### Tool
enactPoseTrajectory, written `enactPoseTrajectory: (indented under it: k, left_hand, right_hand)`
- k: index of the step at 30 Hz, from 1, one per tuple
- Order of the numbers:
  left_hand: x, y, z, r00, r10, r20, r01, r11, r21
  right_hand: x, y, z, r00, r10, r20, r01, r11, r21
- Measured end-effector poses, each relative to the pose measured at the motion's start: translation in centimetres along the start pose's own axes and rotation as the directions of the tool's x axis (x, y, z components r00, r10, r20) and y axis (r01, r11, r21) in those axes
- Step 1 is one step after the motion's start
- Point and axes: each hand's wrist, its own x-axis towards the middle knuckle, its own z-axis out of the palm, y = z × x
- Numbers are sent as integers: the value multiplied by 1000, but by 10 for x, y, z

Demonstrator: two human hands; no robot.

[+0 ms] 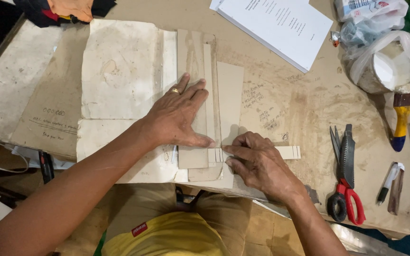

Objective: Measuring cardboard strips against a template and cutting them using a utility knife and scissors on a workbench.

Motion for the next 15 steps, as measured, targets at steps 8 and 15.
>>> enactPoseTrajectory:
  k: [8,15]
  left_hand:
    - [-10,14,-25,993,-32,115,30,999,24]
    - [-8,14,-24,993,-31,118,27,999,36]
  right_hand:
    - [0,-1,0,1000,-12,-12,12,1000,15]
    - [-1,4,3,1000,0,-6,0,1000,26]
